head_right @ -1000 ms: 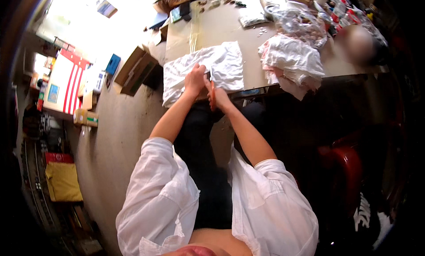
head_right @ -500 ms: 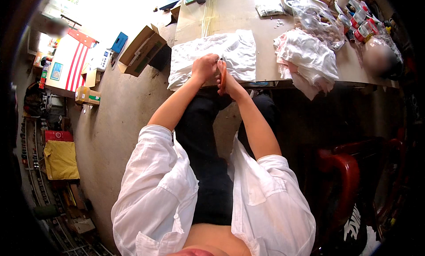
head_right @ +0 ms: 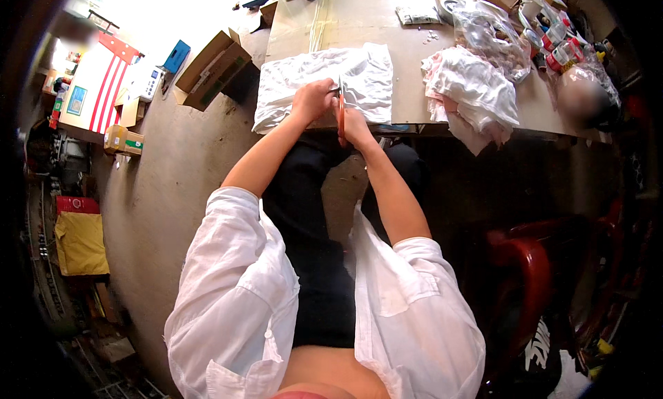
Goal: The person uses orange-handled scissors to cut a white cloth into strips on a table. They then retrieve a black t-shirt from a plastic bag and cut it into strips as well. The cut pieces are placed on the table.
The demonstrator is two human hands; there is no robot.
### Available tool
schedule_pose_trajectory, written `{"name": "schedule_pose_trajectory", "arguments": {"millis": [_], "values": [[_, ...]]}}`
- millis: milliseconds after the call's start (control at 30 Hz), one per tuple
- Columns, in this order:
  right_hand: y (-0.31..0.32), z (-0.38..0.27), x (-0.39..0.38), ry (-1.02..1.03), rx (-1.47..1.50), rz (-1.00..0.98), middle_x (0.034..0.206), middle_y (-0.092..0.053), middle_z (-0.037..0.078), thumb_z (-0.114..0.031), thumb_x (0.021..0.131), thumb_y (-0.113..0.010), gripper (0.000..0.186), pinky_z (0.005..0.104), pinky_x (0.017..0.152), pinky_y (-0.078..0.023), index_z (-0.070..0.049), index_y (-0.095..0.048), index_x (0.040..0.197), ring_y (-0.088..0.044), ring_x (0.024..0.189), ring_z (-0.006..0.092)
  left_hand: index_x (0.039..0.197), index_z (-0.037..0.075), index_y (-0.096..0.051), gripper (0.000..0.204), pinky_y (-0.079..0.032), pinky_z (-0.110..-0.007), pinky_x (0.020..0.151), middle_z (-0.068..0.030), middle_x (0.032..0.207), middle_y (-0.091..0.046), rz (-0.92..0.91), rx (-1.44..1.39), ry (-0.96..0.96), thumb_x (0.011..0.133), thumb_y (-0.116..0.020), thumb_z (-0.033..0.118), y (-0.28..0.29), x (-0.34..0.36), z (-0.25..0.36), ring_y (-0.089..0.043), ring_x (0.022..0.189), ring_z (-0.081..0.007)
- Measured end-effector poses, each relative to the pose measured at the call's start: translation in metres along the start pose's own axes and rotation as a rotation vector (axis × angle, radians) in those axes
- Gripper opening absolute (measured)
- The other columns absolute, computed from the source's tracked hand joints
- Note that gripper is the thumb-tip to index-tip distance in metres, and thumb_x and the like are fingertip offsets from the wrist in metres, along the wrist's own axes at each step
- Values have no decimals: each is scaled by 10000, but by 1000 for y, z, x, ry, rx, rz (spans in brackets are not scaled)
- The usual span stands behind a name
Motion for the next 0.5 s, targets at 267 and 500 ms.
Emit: {"name": "schedule_pose_trajectory", "arguments": {"millis": [267,500], "values": [[5,2,7,114,-151,20,455,-422,48,-574,919,-447,636,318,376,-379,-48,-455,562,-468,372,177,1051,44,-588,458,-479,-413,834,-176,1009,-617,-122,-84,126,695,-669,319,-13,4,-14,-590,993,-325],[7,-5,-8,-160,-33,23,531,-349,-46,-604,857,-540,509,228,379,-292,-140,-406,695,-341,404,83,949,64,-694,393,-524,-394,807,-163,1009,-665,-317,-44,336,700,-688,368,-18,6,-8,-639,982,-290]]}}
Point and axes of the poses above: each hand's wrist, its own x-axis towards the middle knuckle, its own y-axis out of the back of the hand, z = x × y, the point moved 5 cm from there along x, towards the middle knuckle
